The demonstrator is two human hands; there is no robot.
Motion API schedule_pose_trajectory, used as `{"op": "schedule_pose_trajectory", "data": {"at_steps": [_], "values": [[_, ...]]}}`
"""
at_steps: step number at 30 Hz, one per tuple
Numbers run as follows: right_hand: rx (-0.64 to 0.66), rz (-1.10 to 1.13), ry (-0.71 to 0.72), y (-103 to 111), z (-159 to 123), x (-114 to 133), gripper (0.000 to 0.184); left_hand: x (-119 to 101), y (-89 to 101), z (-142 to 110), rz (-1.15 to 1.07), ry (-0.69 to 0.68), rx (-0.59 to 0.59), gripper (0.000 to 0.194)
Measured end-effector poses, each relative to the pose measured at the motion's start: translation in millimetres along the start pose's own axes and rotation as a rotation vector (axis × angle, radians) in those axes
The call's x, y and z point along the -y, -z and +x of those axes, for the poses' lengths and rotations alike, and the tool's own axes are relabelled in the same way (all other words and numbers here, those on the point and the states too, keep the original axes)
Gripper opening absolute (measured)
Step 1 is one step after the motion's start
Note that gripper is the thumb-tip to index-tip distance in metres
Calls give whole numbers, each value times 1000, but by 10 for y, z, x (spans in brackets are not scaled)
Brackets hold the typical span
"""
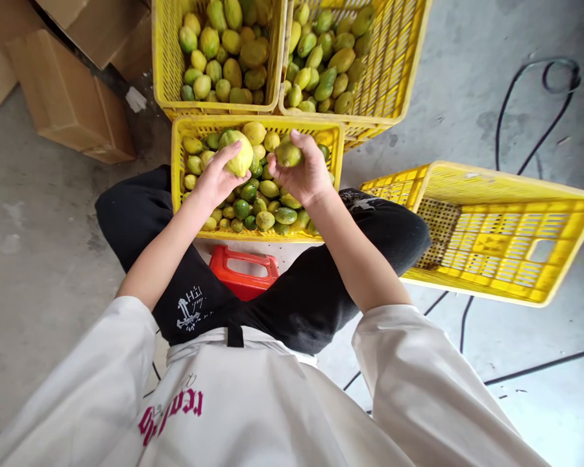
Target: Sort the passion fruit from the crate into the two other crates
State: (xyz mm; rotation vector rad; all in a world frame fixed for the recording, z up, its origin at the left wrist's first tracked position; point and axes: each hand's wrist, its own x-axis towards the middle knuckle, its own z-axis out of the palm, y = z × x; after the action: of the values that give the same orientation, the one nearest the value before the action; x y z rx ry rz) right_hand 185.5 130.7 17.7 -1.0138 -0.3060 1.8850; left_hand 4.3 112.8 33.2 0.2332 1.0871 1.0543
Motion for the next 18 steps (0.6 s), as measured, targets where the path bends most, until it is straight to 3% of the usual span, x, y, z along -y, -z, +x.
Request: {"op": "schedule_pose_trajectory", "data": {"at_steps": [4, 9, 12, 18], "values": [[-21, -10, -32, 58, 19, -18, 40, -12, -11, -65, 5, 24, 80, 21], [-20, -42, -25, 26, 15, 3, 39, 18, -60, -124, 46, 34, 170, 20], [13, -33, 44, 11, 22, -3, 26, -18, -78, -125, 26, -10, 174, 17], [29, -49, 67, 7, 48, -1, 16, -137, -68, -159, -48, 10, 164, 41]]}}
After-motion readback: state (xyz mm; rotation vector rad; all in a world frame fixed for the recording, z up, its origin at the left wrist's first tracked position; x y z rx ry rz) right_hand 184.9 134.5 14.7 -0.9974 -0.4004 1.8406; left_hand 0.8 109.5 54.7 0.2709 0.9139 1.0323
